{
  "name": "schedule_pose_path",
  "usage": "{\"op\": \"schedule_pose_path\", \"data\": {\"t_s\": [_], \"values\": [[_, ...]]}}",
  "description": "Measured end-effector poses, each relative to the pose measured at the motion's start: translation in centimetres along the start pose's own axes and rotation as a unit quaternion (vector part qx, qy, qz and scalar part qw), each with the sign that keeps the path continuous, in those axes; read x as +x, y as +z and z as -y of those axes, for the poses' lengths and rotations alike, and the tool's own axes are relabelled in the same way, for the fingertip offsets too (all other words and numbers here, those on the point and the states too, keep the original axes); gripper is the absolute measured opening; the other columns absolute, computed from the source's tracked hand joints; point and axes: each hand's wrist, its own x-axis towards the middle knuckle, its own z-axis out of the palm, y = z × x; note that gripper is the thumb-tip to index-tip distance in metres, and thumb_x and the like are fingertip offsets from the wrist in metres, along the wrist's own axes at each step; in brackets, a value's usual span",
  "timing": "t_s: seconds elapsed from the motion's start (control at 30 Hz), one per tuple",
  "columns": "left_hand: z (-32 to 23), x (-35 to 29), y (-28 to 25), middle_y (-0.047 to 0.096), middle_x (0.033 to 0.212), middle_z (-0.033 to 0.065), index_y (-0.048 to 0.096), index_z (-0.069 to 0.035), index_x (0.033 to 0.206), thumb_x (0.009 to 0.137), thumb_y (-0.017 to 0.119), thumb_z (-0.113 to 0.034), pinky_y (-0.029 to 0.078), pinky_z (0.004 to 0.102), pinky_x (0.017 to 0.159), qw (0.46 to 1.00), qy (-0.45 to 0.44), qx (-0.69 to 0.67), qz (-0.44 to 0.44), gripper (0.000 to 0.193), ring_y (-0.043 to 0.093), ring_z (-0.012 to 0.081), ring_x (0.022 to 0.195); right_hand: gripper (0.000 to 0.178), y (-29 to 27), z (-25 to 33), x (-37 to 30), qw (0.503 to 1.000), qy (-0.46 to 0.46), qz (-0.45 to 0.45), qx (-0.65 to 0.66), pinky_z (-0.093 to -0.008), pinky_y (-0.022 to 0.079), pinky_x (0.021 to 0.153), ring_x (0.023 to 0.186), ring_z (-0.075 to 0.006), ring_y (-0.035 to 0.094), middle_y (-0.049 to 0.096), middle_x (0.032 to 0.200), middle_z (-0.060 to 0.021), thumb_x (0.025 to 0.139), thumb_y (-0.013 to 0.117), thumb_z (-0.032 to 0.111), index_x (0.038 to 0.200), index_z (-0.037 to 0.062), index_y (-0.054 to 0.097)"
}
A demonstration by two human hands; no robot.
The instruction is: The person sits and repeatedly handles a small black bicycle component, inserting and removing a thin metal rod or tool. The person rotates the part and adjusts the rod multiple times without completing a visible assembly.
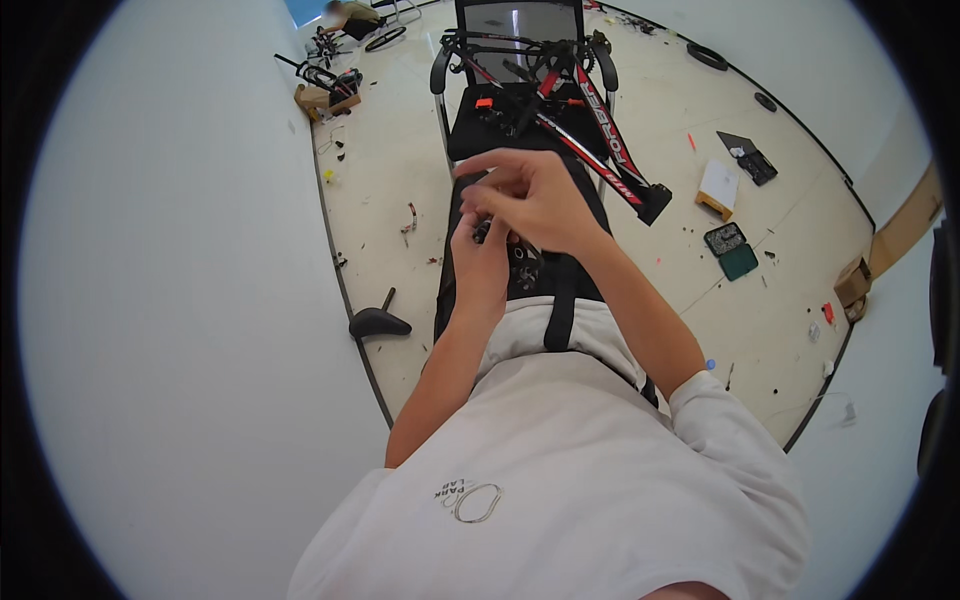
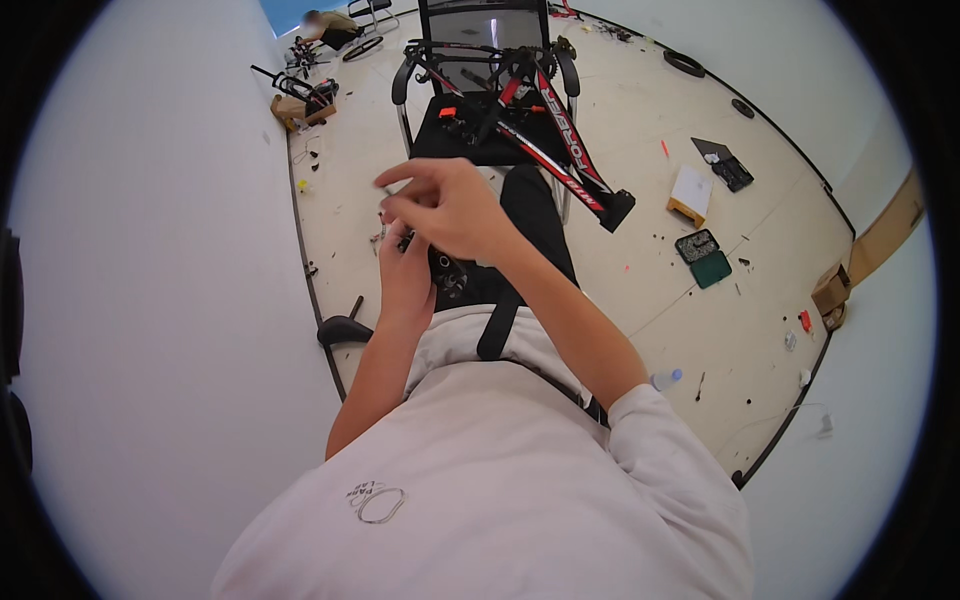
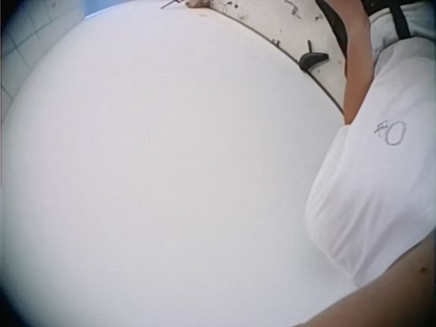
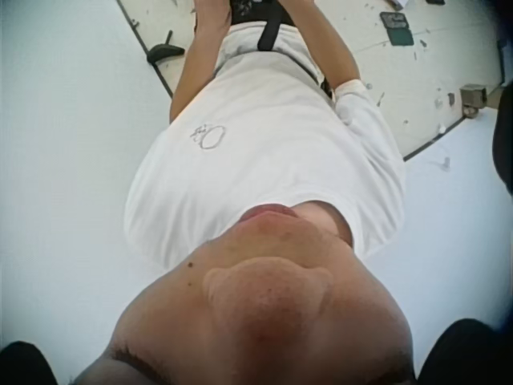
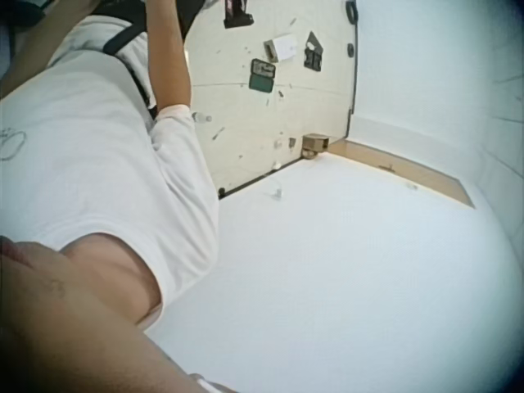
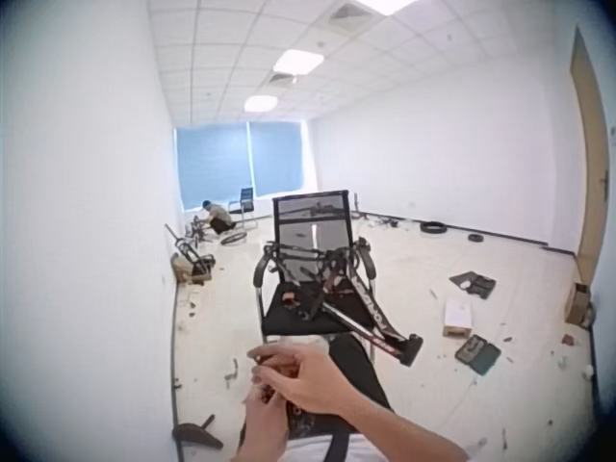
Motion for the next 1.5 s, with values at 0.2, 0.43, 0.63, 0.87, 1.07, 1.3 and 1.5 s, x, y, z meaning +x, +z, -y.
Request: {"op": "schedule_pose_path", "data": {"t_s": [0.2,0.43,0.63,0.87,1.07,1.3,1.5], "values": [[0.7,1.9,-1.6,0.052,0.072,0.0007,0.052,-0.006,0.098,0.094,0.065,-0.025,0.048,0.0261,0.059,0.992,-0.071,-0.089,-0.060,0.024,0.055,0.0116,0.065,0.017,1.3,3.5,-3.5,0.936,-0.230,0.192,-0.181,-0.0254,0.047,0.054,0.056,-0.0155,0.060,0.066,0.073,-0.0032,0.078,0.071,0.003,0.094,0.0081,0.071],[-0.8,3.4,-3.9,0.049,0.065,-0.0013,0.048,-0.010,0.081,0.096,0.058,-0.018,0.048,0.0329,0.066,0.943,-0.211,-0.257,0.005,0.021,0.051,0.0147,0.063,0.013,0.2,4.5,-6.2,0.919,-0.170,0.292,-0.202,-0.0288,0.051,0.057,0.062,-0.0217,0.064,0.066,0.075,-0.0035,0.076,0.074,0.003,0.087,0.0060,0.068],[-2.5,3.6,-4.9,0.044,0.062,-0.0035,0.047,-0.011,0.079,0.096,0.058,-0.016,0.043,0.0281,0.060,0.911,-0.213,-0.324,0.138,0.021,0.048,0.0109,0.058,0.007,-4.3,2.8,-6.8,0.989,0.031,0.132,0.056,-0.0268,0.058,0.070,0.077,-0.0155,0.070,0.073,0.091,-0.0139,0.083,0.066,-0.005,0.089,-0.0073,0.070],[-1.2,1.4,-2.4,0.043,0.064,-0.0020,0.051,-0.009,0.089,0.097,0.056,-0.020,0.044,0.0308,0.059,0.936,-0.208,-0.175,0.226,0.015,0.049,0.0133,0.058,0.014,-4.4,-0.6,-1.1,0.990,0.089,0.009,0.106,-0.0236,0.052,0.056,0.062,-0.0114,0.064,0.070,0.085,-0.0123,0.087,0.067,0.007,0.094,-0.0052,0.067],[-1.5,1.1,-2.3,0.043,0.066,0.0003,0.052,-0.007,0.092,0.096,0.057,-0.018,0.044,0.0330,0.060,0.953,-0.177,-0.111,0.220,0.013,0.050,0.0158,0.059,0.018,-2.7,-0.5,0.6,0.995,0.058,0.065,0.055,-0.0233,0.049,0.053,0.059,-0.0086,0.060,0.068,0.079,-0.0084,0.087,0.068,0.010,0.098,-0.0057,0.068],[-2.7,2.9,-4.1,0.046,0.066,-0.0021,0.050,-0.010,0.085,0.097,0.057,-0.018,0.045,0.0297,0.062,0.946,-0.140,-0.285,0.062,0.016,0.050,0.0123,0.062,0.022,-4.5,-3.8,-1.2,0.990,0.122,-0.041,0.054,-0.0237,0.052,0.055,0.061,-0.0109,0.062,0.067,0.076,-0.0092,0.091,0.065,0.015,0.096,-0.0058,0.068],[-1.1,5.0,-7.4,0.051,0.070,0.0003,0.047,-0.010,0.084,0.096,0.061,-0.020,0.049,0.0317,0.066,0.968,-0.036,-0.224,-0.106,0.021,0.054,0.0149,0.068,0.018,-1.3,-2.7,-6.5,0.985,0.144,-0.043,0.088,-0.0252,0.055,0.057,0.062,-0.0135,0.066,0.068,0.074,-0.0105,0.088,0.069,0.010,0.092,-0.0075,0.068]]}}
